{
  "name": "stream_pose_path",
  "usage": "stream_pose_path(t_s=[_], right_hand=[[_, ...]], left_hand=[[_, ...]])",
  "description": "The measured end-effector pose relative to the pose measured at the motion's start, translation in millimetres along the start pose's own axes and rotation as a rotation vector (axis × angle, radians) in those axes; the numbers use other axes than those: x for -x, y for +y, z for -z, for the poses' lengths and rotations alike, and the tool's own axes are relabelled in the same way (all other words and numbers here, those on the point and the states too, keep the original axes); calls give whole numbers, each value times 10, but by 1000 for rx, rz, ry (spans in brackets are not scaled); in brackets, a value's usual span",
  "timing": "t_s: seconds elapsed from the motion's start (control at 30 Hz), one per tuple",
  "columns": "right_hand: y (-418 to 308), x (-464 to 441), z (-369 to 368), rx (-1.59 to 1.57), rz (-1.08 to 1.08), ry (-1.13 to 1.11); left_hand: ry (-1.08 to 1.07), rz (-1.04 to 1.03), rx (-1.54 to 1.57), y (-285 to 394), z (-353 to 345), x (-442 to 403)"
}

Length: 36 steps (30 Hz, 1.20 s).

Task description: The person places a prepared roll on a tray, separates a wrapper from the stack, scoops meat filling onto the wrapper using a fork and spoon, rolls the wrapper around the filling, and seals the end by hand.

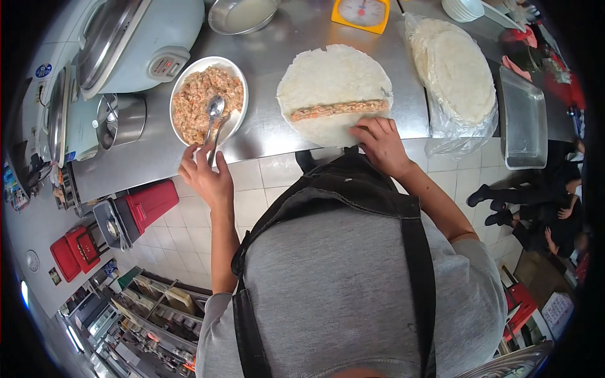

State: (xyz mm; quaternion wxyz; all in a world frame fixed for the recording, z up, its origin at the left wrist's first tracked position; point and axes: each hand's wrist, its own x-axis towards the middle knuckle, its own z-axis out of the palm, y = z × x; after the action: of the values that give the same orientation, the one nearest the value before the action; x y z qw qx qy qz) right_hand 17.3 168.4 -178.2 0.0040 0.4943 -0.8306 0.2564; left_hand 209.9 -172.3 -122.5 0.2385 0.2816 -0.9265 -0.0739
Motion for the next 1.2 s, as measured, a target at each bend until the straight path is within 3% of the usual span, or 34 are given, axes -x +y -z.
stream_pose_path(t_s=[0.1,0.27,0.33,0.43,0.7,0.8,0.9,1.03,1.1,1.2], right_hand=[[40,-37,25,-123,24,-2],[128,-106,36,-178,22,81],[150,-176,21,-207,18,139],[142,-265,13,-227,45,207],[300,-346,8,-38,105,248],[440,-352,-40,-177,134,186],[475,-397,-32,-239,84,185],[469,-488,-80,-414,-192,205],[497,-572,-24,-292,-238,241],[633,-676,-26,-154,-330,247]], left_hand=[[5,-142,50,315,-6,-62],[-440,-544,392,998,-441,14],[-414,-557,441,1138,-655,54],[-189,-508,491,1068,-985,54],[-259,-430,632,1045,-1089,-13],[-273,-373,672,1026,-1083,-46],[-264,-249,777,1076,-1073,-148],[-395,-7,810,1044,-1196,-293],[-416,116,783,1094,-1289,-372],[-355,42,674,1122,-1392,-518]])
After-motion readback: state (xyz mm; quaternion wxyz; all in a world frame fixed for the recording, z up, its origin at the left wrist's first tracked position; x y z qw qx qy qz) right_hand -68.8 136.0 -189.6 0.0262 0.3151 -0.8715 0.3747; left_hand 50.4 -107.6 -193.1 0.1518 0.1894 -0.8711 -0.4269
